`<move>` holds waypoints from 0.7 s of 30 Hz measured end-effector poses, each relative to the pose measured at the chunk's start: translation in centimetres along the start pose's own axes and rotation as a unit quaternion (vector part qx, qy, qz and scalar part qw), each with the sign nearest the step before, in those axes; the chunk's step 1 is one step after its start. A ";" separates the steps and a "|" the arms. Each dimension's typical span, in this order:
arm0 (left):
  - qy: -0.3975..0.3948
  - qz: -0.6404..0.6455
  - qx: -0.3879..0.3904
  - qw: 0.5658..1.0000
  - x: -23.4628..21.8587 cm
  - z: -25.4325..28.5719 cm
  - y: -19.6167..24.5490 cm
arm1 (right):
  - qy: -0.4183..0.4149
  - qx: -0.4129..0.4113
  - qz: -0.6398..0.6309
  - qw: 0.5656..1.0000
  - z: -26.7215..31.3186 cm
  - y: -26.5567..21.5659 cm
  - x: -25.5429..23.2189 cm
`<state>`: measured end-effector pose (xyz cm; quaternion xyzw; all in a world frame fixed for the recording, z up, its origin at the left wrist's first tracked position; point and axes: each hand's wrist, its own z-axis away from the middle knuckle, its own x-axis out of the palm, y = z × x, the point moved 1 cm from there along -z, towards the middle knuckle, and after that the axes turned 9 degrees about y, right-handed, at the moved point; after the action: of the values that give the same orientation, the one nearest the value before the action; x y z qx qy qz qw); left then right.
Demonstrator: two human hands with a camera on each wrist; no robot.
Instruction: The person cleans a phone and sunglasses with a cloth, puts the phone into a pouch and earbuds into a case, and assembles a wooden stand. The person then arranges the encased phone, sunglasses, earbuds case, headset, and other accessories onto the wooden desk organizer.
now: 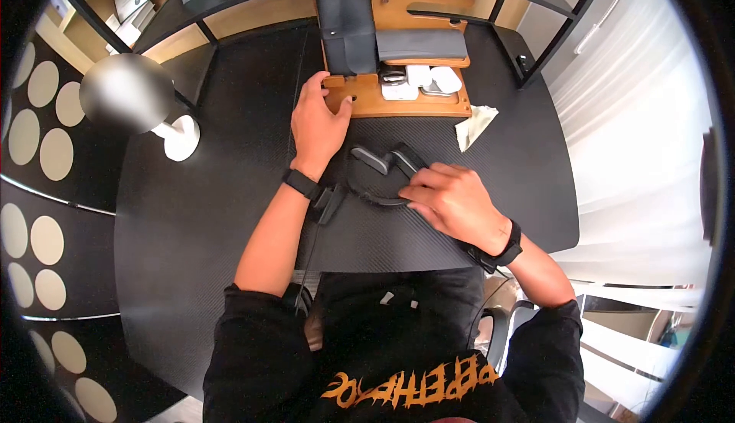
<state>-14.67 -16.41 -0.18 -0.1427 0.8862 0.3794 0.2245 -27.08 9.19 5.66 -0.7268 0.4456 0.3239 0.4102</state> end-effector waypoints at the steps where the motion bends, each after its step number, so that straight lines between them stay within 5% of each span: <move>1: 0.000 0.006 0.001 1.000 -0.1 0.0 0.1 | 0.010 -0.001 -0.006 1.000 -0.3 0.2 0.5; 11: -0.030 -0.006 -0.009 1.000 -0.7 -0.3 0.9 | 0.067 0.084 -0.080 0.991 -1.9 4.2 2.3; 17: -0.038 -0.013 0.004 0.999 -0.3 0.1 1.3 | 0.174 0.194 -0.246 0.933 -1.2 5.3 2.6; 21: 0.049 -0.010 0.099 0.994 -0.9 -0.5 2.9 | 0.180 0.189 -0.242 0.935 -0.8 5.8 2.7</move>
<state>-15.29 -14.75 2.39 -0.1475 0.9279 0.2798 0.1974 -31.20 5.93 2.00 -0.7680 0.3757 -0.0115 0.5186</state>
